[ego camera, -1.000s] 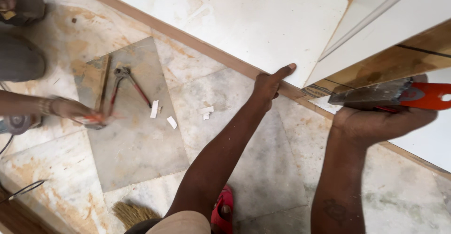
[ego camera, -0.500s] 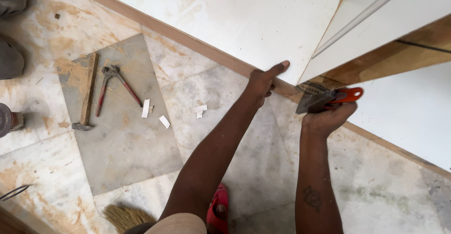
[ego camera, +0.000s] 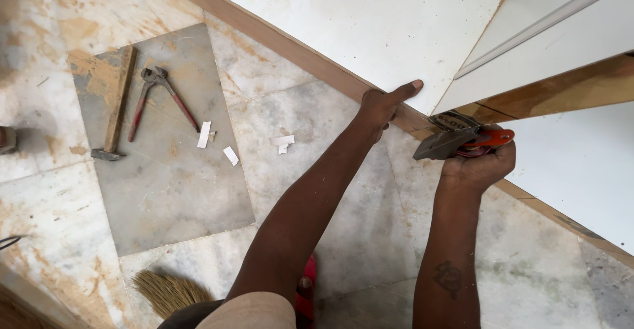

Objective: The person uses a hand plane to trim the edge of a white wooden panel installed along the base of a wall. They repeatedly push the plane along the seam to shave off material and smooth the edge. Another person is visible nearby working on the floor.

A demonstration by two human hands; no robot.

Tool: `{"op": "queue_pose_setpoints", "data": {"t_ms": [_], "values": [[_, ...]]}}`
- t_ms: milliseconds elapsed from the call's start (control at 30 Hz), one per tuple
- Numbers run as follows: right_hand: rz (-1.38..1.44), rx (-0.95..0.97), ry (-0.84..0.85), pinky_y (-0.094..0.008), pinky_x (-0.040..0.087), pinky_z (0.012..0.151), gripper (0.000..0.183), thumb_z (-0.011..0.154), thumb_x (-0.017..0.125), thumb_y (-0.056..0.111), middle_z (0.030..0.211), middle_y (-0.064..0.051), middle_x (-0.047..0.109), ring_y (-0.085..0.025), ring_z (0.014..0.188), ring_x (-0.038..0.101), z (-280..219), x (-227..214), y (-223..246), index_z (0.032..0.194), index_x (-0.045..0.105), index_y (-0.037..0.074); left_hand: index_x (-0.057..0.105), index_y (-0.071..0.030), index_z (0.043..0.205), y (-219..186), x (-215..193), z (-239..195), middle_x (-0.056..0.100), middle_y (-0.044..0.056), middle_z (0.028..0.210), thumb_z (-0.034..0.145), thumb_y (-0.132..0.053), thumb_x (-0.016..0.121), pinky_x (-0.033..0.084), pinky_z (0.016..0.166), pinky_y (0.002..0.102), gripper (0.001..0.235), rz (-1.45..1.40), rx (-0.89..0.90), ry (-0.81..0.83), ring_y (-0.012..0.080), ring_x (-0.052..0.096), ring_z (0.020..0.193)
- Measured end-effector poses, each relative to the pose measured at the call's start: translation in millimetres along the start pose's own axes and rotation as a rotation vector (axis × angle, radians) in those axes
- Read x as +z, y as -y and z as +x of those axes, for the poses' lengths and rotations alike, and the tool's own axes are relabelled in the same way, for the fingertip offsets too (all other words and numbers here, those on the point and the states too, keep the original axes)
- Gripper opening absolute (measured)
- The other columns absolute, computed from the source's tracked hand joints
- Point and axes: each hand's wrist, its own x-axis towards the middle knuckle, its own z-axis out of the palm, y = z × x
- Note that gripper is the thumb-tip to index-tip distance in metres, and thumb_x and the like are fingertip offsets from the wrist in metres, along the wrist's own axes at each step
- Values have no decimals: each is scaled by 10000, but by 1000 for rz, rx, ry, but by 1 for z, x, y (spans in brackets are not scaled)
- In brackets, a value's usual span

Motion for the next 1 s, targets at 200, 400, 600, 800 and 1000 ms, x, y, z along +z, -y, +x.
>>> {"op": "queue_pose_setpoints", "data": {"t_ms": [200,400,600,800,1000], "values": [[-42,-74,46,-226,394,512,214,908,529,98,667,-55,530,-112,518,431,-8,17,18,718,611,43,700,142,889,8,0,7,598,106,609,674,-559,844,325,353,274,748,23,16,0,124,470,437],[-58,-197,180,-346,523,747,201,895,494,58,743,-81,542,-213,727,542,-18,35,40,703,552,59,626,255,1074,16,1,13,683,371,950,721,-511,843,591,795,363,871,-41,67,36,347,741,884],[-78,-203,214,-363,526,809,215,919,474,125,780,-76,553,-216,786,553,-22,38,39,723,542,72,593,264,1107,22,4,14,653,396,1032,707,-497,835,574,903,440,893,-125,133,30,422,717,994],[-92,-190,284,-345,535,772,211,937,475,146,816,-95,575,-232,819,577,-18,29,27,753,558,86,600,248,1135,21,4,14,619,382,1100,712,-510,832,565,916,422,899,-76,113,9,399,695,1032],[-69,-150,258,-375,552,821,239,908,457,155,832,-109,604,-246,848,603,-17,21,20,727,576,55,616,233,1121,21,6,13,638,348,1074,721,-519,838,573,850,373,881,-56,110,-9,324,706,960]]}}
